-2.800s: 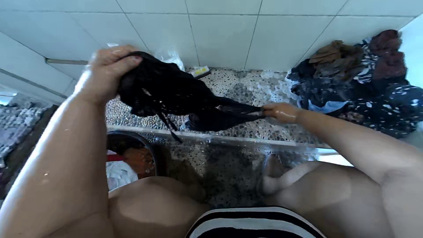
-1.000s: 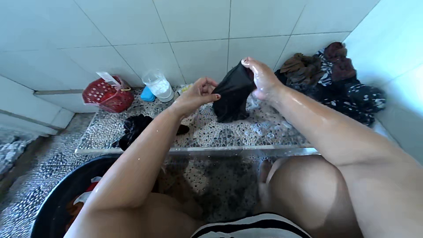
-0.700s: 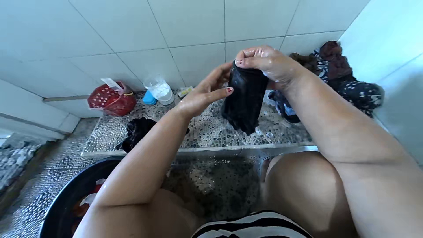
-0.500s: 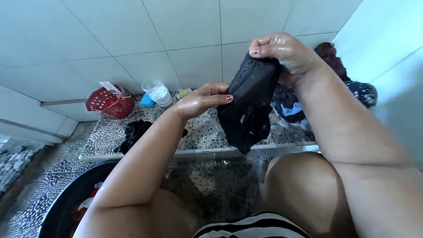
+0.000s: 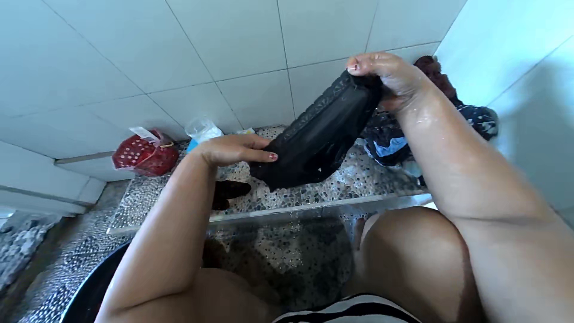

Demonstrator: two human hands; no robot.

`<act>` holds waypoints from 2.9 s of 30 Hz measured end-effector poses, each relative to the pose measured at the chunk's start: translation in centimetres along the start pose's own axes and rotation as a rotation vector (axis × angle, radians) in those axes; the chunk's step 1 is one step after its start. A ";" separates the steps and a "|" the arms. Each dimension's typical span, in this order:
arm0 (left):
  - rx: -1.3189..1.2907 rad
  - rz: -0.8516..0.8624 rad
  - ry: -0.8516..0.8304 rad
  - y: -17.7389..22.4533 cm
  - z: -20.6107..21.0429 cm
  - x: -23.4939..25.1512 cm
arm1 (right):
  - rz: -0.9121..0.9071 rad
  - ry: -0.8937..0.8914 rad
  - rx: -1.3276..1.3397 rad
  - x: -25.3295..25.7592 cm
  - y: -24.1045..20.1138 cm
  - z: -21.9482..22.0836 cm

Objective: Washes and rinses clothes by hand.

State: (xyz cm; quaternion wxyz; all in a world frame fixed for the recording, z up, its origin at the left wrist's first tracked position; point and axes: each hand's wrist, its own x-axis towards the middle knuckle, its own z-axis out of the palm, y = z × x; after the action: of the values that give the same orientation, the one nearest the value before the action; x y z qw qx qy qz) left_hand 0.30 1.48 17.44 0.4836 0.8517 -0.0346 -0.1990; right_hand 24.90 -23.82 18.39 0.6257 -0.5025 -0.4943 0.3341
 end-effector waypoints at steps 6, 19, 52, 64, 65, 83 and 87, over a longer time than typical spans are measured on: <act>-0.022 0.097 0.158 -1.3 -2.6 -1.8 | 0.071 0.021 -0.069 -0.2 0.3 -0.7; -0.071 0.180 0.205 -0.5 -1.9 0.1 | 0.177 -0.353 -0.230 1.1 3.1 0.0; 0.366 -0.431 0.287 -22.1 8.7 4.1 | 0.369 -0.392 -0.902 -3.7 25.3 8.9; -0.021 -0.372 0.559 -21.8 11.4 2.4 | 0.222 -0.277 -0.891 -3.4 27.0 12.7; -0.104 -0.366 0.576 -21.2 11.0 2.1 | 0.280 -0.216 -0.776 -3.3 26.3 12.4; -0.165 -0.137 0.603 -6.0 2.4 -0.8 | 0.193 -0.046 0.030 0.9 7.2 6.3; -0.099 -0.279 0.292 -2.5 1.6 -5.3 | 0.144 -0.090 -0.078 -0.1 5.0 4.9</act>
State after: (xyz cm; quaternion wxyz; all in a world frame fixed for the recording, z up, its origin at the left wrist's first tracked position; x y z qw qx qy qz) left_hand -5.45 2.80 16.24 0.4923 0.8434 0.1638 -0.1397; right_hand 20.58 -21.11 13.61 0.5572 -0.5451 -0.4970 0.3812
